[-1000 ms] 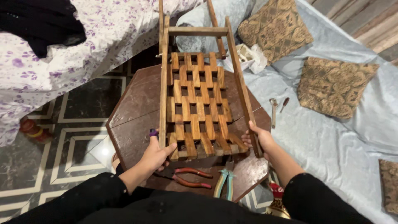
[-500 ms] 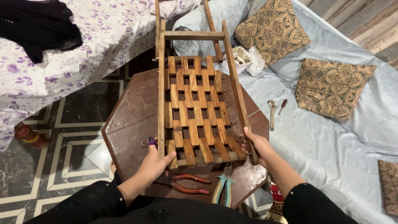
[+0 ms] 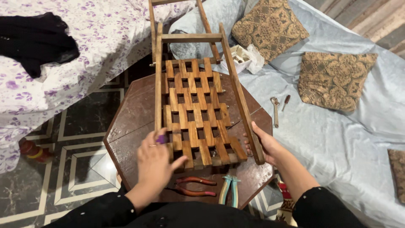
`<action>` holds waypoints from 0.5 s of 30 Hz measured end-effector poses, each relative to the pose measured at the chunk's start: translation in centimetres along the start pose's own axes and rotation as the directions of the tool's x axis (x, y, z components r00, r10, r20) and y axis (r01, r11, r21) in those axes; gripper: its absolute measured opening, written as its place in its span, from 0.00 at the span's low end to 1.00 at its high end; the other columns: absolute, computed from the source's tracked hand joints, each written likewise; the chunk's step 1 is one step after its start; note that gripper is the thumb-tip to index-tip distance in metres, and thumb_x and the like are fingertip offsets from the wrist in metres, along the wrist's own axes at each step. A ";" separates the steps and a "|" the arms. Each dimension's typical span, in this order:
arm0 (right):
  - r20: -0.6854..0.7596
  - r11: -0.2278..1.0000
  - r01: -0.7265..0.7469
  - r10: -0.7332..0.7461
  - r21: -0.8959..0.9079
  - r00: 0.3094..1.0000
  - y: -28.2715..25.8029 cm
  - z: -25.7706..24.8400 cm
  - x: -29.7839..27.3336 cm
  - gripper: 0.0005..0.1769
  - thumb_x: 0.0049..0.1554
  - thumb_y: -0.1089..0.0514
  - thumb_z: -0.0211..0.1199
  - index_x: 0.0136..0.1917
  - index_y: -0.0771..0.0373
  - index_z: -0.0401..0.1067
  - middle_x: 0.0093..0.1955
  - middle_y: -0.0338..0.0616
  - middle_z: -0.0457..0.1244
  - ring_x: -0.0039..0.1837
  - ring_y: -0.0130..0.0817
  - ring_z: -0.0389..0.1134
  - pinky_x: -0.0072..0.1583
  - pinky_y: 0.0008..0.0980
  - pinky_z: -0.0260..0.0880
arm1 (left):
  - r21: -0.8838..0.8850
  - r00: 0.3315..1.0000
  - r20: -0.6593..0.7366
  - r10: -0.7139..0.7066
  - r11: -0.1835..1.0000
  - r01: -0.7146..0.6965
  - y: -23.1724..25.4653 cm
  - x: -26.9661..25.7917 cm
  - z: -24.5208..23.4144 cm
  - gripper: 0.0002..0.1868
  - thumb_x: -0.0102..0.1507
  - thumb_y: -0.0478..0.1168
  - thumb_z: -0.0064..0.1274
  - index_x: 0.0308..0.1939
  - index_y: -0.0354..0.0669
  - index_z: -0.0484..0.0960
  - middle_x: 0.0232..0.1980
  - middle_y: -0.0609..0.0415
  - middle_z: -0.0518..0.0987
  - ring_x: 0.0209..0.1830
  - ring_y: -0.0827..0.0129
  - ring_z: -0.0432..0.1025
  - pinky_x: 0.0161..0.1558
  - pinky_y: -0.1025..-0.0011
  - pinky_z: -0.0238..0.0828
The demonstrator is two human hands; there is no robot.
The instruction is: The person assembles a small wooden lattice stool on a table, using pliers and a wrench to tighten bolts and nuts at the joints. They repeatedly reposition the stool, adjust fasteners, and test stability by lifting and rotating the frame.
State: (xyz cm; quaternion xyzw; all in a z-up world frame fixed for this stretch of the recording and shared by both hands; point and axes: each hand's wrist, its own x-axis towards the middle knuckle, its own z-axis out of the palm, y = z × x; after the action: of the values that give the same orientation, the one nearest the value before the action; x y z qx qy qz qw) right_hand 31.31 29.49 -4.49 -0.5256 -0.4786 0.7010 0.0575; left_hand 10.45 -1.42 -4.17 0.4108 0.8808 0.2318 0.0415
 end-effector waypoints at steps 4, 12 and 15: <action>0.024 1.000 0.016 -0.016 0.014 1.000 -0.3 0.0 0.0 0.37 0.59 0.27 0.54 0.52 0.66 0.68 0.35 0.43 0.61 0.35 0.31 0.62 0.38 0.32 0.69 | -0.111 0.827 -0.080 0.556 0.820 -0.562 3.3 1.1 1.6 0.48 0.52 0.63 0.65 0.62 0.30 0.69 0.66 0.34 0.65 0.69 0.41 0.58 0.66 0.44 0.51; -0.002 0.999 0.034 -0.034 -0.021 0.999 -1.1 1.0 -0.1 0.38 0.57 0.26 0.54 0.50 0.67 0.73 0.35 0.45 0.64 0.35 0.36 0.65 0.37 0.34 0.69 | -0.247 0.674 0.288 0.680 0.733 -0.634 12.6 7.0 7.1 0.30 0.57 0.55 0.64 0.51 0.34 0.80 0.62 0.40 0.73 0.73 0.50 0.58 0.76 0.47 0.43; -0.058 0.998 0.042 -0.044 -0.051 0.997 -1.7 1.2 -0.5 0.38 0.58 0.27 0.55 0.49 0.67 0.74 0.37 0.46 0.66 0.37 0.36 0.67 0.39 0.33 0.70 | -0.390 0.699 0.349 0.624 0.775 -0.497 12.5 7.5 8.2 0.30 0.57 0.56 0.62 0.56 0.40 0.78 0.63 0.47 0.76 0.72 0.54 0.62 0.78 0.45 0.43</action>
State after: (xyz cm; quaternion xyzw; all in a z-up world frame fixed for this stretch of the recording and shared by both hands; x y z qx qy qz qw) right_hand 29.83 29.38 -2.90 -0.5369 -0.5051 0.6716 0.0737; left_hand 16.50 14.14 -5.06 0.6945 0.6362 0.2451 0.2299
